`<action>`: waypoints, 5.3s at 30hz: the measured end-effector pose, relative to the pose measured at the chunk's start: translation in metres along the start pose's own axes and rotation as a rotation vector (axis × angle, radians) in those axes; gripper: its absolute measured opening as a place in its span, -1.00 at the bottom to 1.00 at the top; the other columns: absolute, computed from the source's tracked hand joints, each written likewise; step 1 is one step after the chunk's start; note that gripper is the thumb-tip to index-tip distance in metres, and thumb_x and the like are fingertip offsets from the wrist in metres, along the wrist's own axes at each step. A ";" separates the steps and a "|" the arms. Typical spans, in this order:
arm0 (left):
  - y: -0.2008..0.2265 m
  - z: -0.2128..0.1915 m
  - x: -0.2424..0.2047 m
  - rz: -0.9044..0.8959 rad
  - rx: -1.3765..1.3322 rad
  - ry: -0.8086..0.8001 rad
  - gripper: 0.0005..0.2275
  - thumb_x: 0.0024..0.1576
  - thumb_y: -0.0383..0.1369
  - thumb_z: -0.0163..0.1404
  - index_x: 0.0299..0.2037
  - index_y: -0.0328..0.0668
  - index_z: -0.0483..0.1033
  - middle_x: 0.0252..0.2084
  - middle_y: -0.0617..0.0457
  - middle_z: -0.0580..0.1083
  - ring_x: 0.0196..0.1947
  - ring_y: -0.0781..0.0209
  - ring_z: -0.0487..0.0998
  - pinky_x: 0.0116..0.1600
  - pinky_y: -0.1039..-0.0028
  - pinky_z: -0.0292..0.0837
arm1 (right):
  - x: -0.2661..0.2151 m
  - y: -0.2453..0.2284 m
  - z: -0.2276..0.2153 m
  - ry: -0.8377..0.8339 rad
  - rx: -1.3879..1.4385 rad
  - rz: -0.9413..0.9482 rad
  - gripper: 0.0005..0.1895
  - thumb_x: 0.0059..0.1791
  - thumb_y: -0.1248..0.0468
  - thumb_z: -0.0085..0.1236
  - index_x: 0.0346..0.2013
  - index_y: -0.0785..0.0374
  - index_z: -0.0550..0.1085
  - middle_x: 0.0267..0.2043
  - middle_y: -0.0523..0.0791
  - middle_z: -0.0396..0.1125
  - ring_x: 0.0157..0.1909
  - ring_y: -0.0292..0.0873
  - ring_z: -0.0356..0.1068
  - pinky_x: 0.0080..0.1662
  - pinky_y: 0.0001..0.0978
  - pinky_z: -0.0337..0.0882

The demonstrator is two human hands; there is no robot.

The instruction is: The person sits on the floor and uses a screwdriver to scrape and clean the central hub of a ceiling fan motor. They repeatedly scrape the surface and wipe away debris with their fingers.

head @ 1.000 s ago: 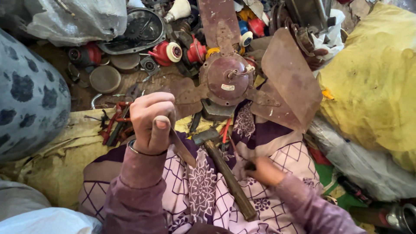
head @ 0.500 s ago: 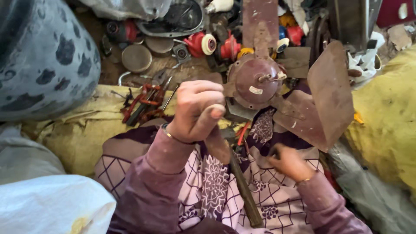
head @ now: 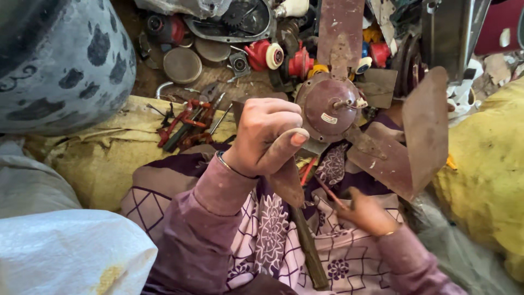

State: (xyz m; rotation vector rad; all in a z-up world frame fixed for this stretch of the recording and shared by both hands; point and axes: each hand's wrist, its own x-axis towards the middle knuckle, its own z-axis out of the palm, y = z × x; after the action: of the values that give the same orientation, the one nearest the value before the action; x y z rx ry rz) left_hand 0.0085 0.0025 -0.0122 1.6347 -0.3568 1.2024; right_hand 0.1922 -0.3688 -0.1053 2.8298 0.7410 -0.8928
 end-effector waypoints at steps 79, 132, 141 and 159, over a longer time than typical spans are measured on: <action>-0.002 -0.007 -0.003 -0.006 0.038 0.048 -0.71 0.33 -0.17 0.05 -0.37 -0.17 0.50 -0.40 0.02 0.43 -0.45 0.03 0.51 -0.31 0.36 0.36 | -0.026 -0.187 -0.176 0.456 -0.248 -0.342 -0.68 -0.06 0.09 0.25 -0.14 0.21 0.65 -0.34 0.15 0.47 -0.29 0.18 0.52 -0.19 -0.08 0.49; -0.007 -0.002 -0.006 0.003 0.020 0.077 -0.72 0.29 -0.14 0.10 -0.30 -0.18 0.55 -0.32 -0.02 0.52 -0.41 0.01 0.59 -0.30 0.38 0.44 | -0.028 -0.194 -0.163 0.440 -0.346 -0.316 -0.69 -0.03 0.07 0.15 -0.19 0.22 0.63 -0.38 0.19 0.44 -0.26 0.27 0.48 -0.17 0.07 0.47; -0.005 -0.002 -0.003 0.033 0.005 0.032 -0.72 0.32 -0.20 0.06 -0.36 -0.20 0.51 -0.40 -0.02 0.43 -0.45 0.00 0.52 -0.32 0.35 0.38 | -0.012 -0.197 -0.153 0.336 -0.613 -0.343 -0.75 -0.04 0.14 0.07 -0.44 0.23 0.56 -0.42 0.11 0.47 -0.32 0.21 0.51 -0.26 0.09 0.47; 0.006 -0.006 0.001 -0.011 -0.042 -0.007 -0.64 0.34 -0.21 -0.02 -0.50 -0.24 0.39 -0.53 -0.02 0.28 -0.53 -0.01 0.38 -0.41 0.32 0.23 | -0.001 -0.191 -0.158 0.323 -1.127 -0.659 -0.81 0.01 0.24 -0.04 -0.28 0.21 0.54 -0.46 -0.09 0.48 -0.41 -0.04 0.53 -0.44 -0.13 0.48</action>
State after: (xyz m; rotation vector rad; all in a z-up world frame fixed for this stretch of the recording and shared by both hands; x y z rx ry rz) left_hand 0.0017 0.0056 -0.0086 1.6031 -0.3748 1.1733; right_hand 0.1833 -0.1666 0.0385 1.7059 1.6007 0.0606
